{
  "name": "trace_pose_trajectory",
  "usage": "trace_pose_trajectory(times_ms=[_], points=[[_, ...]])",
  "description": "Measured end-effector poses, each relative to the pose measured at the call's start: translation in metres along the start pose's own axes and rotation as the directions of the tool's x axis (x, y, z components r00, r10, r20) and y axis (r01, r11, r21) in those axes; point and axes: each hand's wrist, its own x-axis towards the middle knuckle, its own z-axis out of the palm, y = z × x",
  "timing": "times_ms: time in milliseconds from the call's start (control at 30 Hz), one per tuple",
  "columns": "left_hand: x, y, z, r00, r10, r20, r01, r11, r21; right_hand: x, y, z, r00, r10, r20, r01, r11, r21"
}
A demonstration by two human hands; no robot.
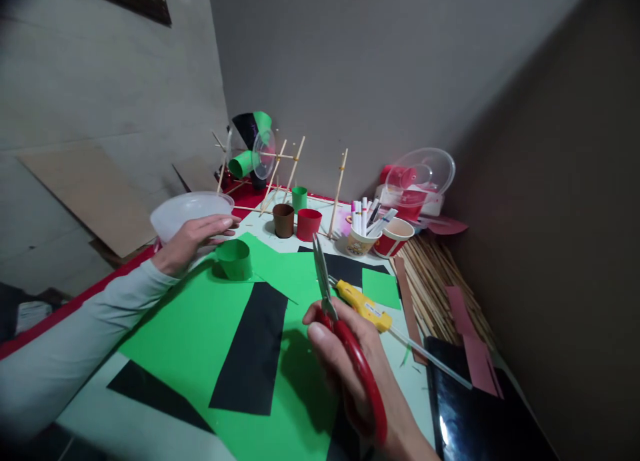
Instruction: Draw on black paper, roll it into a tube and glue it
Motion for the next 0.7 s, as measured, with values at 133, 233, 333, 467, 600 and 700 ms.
trace_pose_trajectory(times_ms=[133,233,333,467,600,700], points=[[-0.003,0.006,-0.005,0.993,0.070,-0.092,-0.079,0.992,-0.093,-0.006,-0.004,0.002,0.998,-0.044,0.043,0.041,0.997,0.071],[-0.018,0.021,-0.002,0.962,0.166,-0.216,-0.203,0.966,-0.161,-0.005,-0.011,0.007,0.992,-0.088,0.093,0.074,0.987,0.145],[-0.052,0.043,0.013,0.966,0.200,-0.163,-0.240,0.930,-0.280,-0.005,-0.019,0.014,0.974,-0.078,0.213,0.033,0.977,0.210],[-0.111,0.063,0.048,0.958,0.159,0.239,-0.028,0.880,-0.474,-0.011,-0.031,0.025,0.935,-0.017,0.354,-0.058,0.978,0.202],[-0.149,0.063,0.071,0.929,0.028,0.368,0.258,0.666,-0.700,-0.030,-0.037,0.038,0.924,0.061,0.377,-0.140,0.973,0.184],[-0.163,0.057,0.075,0.926,0.008,0.378,0.287,0.637,-0.716,-0.046,-0.033,0.047,0.948,0.103,0.302,-0.131,0.988,0.076]])
